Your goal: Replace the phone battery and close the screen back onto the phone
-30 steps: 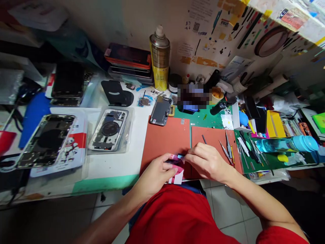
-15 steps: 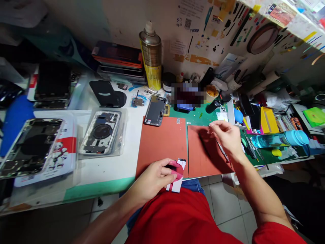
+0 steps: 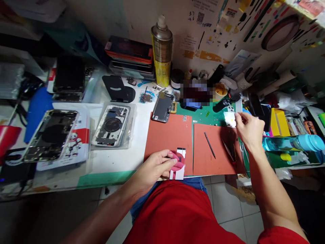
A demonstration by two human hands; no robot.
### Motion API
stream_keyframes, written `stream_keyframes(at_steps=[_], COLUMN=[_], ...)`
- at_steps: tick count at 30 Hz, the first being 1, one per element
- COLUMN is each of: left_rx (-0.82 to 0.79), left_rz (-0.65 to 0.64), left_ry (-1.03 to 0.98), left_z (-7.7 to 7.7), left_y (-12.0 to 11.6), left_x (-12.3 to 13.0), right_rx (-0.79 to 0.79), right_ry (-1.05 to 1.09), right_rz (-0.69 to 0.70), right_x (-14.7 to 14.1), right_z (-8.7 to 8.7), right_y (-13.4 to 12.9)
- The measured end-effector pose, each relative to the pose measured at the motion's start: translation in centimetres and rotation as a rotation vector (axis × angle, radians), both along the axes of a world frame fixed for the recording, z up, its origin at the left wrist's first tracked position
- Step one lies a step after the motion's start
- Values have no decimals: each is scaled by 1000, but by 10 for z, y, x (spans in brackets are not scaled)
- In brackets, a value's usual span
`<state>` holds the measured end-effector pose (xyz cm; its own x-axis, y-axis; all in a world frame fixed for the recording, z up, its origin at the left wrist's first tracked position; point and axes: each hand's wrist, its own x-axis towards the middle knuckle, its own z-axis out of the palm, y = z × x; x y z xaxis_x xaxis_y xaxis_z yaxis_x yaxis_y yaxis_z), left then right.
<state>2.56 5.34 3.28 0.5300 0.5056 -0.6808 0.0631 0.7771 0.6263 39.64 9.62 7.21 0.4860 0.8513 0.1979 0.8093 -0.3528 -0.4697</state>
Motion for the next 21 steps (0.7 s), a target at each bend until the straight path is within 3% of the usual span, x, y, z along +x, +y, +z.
stream_keyframes(at_steps=[3, 5, 7, 13, 18, 21], left_rx=[-27, -26, -26, -35, -55, -68], left_rz=[23, 17, -19, -173, -255, -279], left_ry=[-60, -125, -180, -300, -391, -454], left_z=[2, 2, 2, -1, -12, -15], left_y=[2, 3, 4, 2, -1, -1], left_x=[-2, -4, -5, -3, 2, 4], right_rx=[143, 123, 26, -135, -129, -141], right_ry=[28, 196, 415, 943, 1013, 1030], right_rz=[437, 742, 908, 1122, 1328, 1343], right_x=[-37, -59, -77, -110, -123, -125], right_z=[7, 7, 1, -29, -34, -31], right_y=[-34, -49, -54, -40, -32, -32])
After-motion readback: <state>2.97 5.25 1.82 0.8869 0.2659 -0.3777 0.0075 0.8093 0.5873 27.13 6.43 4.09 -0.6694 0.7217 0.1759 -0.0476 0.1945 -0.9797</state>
